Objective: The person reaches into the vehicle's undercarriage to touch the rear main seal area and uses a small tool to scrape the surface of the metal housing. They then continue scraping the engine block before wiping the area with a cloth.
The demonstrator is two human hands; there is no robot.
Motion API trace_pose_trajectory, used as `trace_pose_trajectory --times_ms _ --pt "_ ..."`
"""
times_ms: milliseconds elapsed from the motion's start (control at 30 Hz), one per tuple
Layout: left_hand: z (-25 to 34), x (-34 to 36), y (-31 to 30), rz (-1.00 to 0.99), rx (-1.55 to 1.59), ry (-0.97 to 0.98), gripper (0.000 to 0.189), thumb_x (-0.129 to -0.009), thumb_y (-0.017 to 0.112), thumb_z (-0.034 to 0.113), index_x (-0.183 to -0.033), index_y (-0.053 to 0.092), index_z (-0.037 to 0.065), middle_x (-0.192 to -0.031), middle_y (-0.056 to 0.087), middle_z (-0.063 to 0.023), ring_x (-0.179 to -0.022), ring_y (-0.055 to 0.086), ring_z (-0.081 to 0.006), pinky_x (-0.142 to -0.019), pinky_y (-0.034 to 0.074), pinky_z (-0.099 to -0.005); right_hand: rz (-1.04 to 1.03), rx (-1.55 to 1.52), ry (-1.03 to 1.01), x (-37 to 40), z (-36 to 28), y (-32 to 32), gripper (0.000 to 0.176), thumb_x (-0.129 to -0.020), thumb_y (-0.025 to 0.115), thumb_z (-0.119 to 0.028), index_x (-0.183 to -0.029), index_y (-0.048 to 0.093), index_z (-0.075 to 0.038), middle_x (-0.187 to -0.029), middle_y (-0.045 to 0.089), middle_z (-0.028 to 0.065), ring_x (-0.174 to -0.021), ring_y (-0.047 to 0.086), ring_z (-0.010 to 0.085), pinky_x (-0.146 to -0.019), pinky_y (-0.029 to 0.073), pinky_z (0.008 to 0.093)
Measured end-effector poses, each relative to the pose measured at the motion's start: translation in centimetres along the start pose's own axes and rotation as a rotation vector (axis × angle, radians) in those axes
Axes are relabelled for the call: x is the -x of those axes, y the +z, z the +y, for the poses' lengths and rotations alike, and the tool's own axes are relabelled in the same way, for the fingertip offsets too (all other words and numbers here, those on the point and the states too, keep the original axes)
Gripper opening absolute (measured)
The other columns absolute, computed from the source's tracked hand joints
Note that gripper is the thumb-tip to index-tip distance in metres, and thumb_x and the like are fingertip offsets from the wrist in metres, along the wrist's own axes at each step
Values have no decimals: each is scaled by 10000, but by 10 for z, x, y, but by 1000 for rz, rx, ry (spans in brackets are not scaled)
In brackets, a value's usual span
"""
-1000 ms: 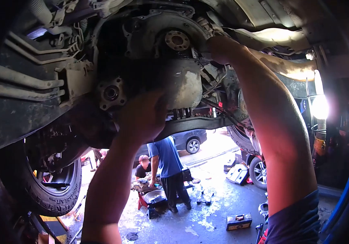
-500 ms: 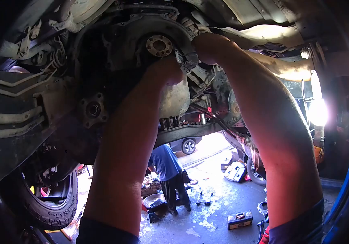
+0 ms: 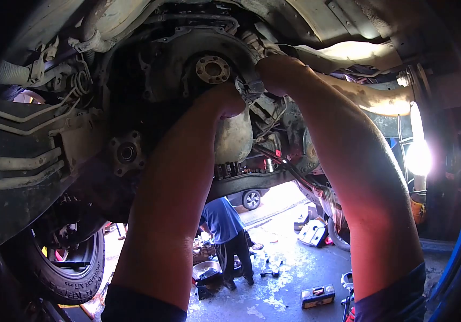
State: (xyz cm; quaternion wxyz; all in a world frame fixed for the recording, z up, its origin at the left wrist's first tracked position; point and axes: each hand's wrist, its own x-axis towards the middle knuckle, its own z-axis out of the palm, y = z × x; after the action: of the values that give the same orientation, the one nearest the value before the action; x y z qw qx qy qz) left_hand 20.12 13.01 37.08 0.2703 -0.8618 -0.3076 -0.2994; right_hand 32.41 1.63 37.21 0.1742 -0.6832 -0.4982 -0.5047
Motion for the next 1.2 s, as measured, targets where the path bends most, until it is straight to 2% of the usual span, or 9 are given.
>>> trace_pose_trajectory --times_ms 67,267,367,433,667,767,867,967,1200 --pt "1 2 -1 46 38 30 519 -747 584 124 -1207 621 -111 -1040 714 -288 -945 720 -359 -808 565 -430 -26 37 -6 -1 0 -1 386 -831 627 21 -1189 707 -96 -1157 717 173 -1109 692 346 -890 579 452" --pt "-15 -34 13 -24 -122 42 485 -752 578 118 -1193 653 -68 -1036 724 -262 -918 726 -343 -789 562 -418 2 27 25 4 -2 -2 385 -839 630 8 -1202 701 -101 -1170 717 162 -1122 688 344 -898 578 453" --pt "-13 -26 10 -45 5 -23 437 -774 605 110 -1181 666 -38 -959 737 -230 -823 728 -305 -718 561 -400 75 -44 34 -9 2 10 368 -844 630 1 -1190 706 -99 -1169 716 168 -1118 690 344 -900 579 453" --pt "-17 -29 12 7 -39 52 386 -787 619 100 -1149 671 -24 -854 726 -188 -717 707 -267 -633 547 -388 63 -56 26 -7 -2 5 380 -847 626 -1 -1209 695 -96 -1172 714 174 -1119 690 343 -905 578 452" --pt "-16 -24 5 -56 211 -5 223 -810 614 85 -1010 663 0 -611 616 -94 -462 568 -185 -414 428 -345 25 -57 11 -22 -19 10 377 -865 633 -21 -1236 676 -72 -1193 712 175 -1129 692 326 -913 572 460" --pt "-19 -28 6 -47 212 8 215 -812 615 87 -1001 658 -6 -600 611 -101 -452 563 -192 -409 421 -345 22 48 -16 -27 -25 12 320 -949 630 -125 -1262 689 -90 -1284 698 103 -1217 658 265 -1042 469 474" --pt "-17 -22 4 -51 317 -57 197 -813 616 90 -977 655 -11 -588 604 -103 -452 572 -196 -410 429 -346 -20 106 -54 -29 -27 9 315 -953 637 -137 -1263 692 -123 -1287 699 78 -1238 644 253 -1100 392 484" --pt "-18 -21 5 -39 307 -54 178 -812 619 97 -949 655 -10 -579 596 -99 -451 573 -195 -412 435 -345 1 96 -89 -30 -29 10 339 -891 649 -51 -1220 697 -114 -1205 728 93 -1187 673 253 -1025 460 520" --pt "-18 -20 4 -29 196 8 188 -841 610 143 -951 669 2 -607 614 -112 -461 583 -205 -430 458 -353 7 241 -227 -38 -25 11 345 -893 631 -44 -1226 695 -107 -1215 724 87 -1169 677 238 -989 480 545"
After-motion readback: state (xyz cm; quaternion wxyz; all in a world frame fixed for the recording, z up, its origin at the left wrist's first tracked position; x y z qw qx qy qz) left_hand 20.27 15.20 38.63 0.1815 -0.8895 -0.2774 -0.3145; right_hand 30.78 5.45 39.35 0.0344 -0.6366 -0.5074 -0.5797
